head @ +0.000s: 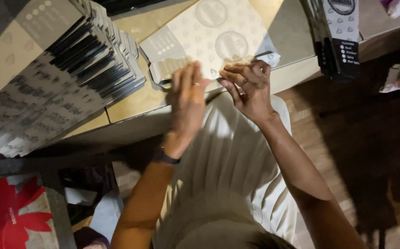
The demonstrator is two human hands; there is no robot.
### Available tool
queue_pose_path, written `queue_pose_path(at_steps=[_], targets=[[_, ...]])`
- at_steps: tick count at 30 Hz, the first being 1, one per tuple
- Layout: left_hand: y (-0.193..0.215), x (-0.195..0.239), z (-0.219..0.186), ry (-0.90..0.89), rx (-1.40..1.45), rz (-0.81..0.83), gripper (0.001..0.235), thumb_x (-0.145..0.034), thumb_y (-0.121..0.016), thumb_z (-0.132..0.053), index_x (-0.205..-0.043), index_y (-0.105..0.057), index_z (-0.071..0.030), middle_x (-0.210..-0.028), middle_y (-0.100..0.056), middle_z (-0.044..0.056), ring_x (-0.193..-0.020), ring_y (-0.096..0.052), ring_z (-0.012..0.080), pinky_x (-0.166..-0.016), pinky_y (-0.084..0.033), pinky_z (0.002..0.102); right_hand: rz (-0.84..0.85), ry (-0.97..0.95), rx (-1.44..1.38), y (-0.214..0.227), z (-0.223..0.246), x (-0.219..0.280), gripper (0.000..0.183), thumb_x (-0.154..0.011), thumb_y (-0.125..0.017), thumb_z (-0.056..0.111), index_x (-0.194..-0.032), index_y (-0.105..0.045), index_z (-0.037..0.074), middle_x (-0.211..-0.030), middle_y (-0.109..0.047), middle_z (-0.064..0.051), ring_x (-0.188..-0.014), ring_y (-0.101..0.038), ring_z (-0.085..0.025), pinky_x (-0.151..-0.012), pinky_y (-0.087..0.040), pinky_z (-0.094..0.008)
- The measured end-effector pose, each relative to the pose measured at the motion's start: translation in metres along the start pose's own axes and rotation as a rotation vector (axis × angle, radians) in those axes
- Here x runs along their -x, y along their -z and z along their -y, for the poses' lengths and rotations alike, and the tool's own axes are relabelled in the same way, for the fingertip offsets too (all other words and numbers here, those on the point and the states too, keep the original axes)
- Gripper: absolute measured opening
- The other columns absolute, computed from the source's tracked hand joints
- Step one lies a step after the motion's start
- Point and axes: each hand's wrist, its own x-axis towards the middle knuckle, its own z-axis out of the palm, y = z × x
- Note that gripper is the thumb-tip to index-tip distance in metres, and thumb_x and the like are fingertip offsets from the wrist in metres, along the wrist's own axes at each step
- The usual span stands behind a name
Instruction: Manually folding paper sheets and applying a stamp to assemble packaging.
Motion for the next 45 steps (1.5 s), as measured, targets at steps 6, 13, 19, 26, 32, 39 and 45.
queue_pose_path(at_steps=[6,13,19,26,32,39,45], targets=[[0.052,0.011,0.034,0.078,-0.049,-0.029,0.036,-0.098,-0.074,-0.007,-0.128,-0.065,0.011,-0.117,-0.063,0.022,-0.106,-0.060,0.0358,-0.080,-0.057,0.040,0.012,0.001,-0.048,0.004,0.002,0.000,0.014,-0.101,-0.076,0.020,-0.112,-0.081,0.011,-0.111,-0.077,-0.008,-0.104,-0.070,-0.031,-0.095,-0.035,-0.044],[0.059,0.013,0.025,0.217,0.242,-0.143,0.036,-0.103,-0.065,-0.002,-0.133,-0.057,0.015,-0.122,-0.055,0.025,-0.111,-0.054,0.0390,-0.102,-0.046,0.044,-0.023,-0.016,-0.061,-0.001,0.005,0.001,0.013,-0.100,-0.078,0.015,-0.111,-0.081,0.008,-0.109,-0.078,-0.010,-0.102,-0.070,-0.034,-0.097,-0.038,-0.043],[-0.003,0.008,0.005,0.064,0.154,-0.092,0.039,-0.101,-0.068,-0.011,-0.132,-0.057,0.011,-0.123,-0.058,0.026,-0.112,-0.056,0.0414,-0.101,-0.046,0.046,0.027,-0.026,-0.023,0.004,0.007,-0.001,0.015,-0.101,-0.077,0.015,-0.114,-0.081,0.009,-0.113,-0.077,-0.008,-0.105,-0.070,-0.032,-0.097,-0.037,-0.044],[0.056,0.023,0.058,-0.022,-0.068,-0.117,0.036,-0.097,-0.075,-0.004,-0.124,-0.064,0.017,-0.115,-0.063,0.025,-0.100,-0.059,0.0379,-0.086,-0.054,0.043,0.023,-0.015,-0.069,0.008,0.008,-0.004,0.014,-0.102,-0.076,0.012,-0.115,-0.080,0.009,-0.111,-0.077,-0.008,-0.098,-0.067,-0.031,-0.097,-0.034,-0.044],[0.086,0.043,0.066,-0.047,-0.050,-0.126,0.028,-0.101,-0.065,-0.001,-0.126,-0.066,0.013,-0.123,-0.065,0.026,-0.113,-0.062,0.0427,-0.098,-0.050,0.048,0.069,0.015,-0.004,0.007,-0.002,-0.003,0.015,-0.102,-0.078,0.019,-0.115,-0.080,0.011,-0.110,-0.077,-0.006,-0.097,-0.067,-0.029,-0.099,-0.035,-0.043],[0.086,0.039,0.054,-0.066,-0.106,-0.200,0.020,-0.105,-0.055,0.001,-0.117,-0.070,0.007,-0.135,-0.064,0.027,-0.129,-0.056,0.0469,-0.108,-0.043,0.051,0.146,0.071,0.046,0.006,-0.006,-0.008,0.021,-0.104,-0.076,0.021,-0.119,-0.080,0.007,-0.104,-0.074,-0.008,-0.094,-0.066,-0.029,-0.105,-0.034,-0.045],[0.085,0.004,0.053,-0.192,-0.058,-0.180,0.010,-0.103,-0.063,-0.002,-0.103,-0.072,0.001,-0.105,-0.066,0.016,-0.103,-0.063,0.0326,-0.091,-0.048,0.044,0.209,0.094,0.077,0.013,0.003,-0.020,0.021,-0.103,-0.077,0.019,-0.119,-0.080,0.005,-0.103,-0.073,-0.010,-0.092,-0.064,-0.030,-0.105,-0.037,-0.046]])
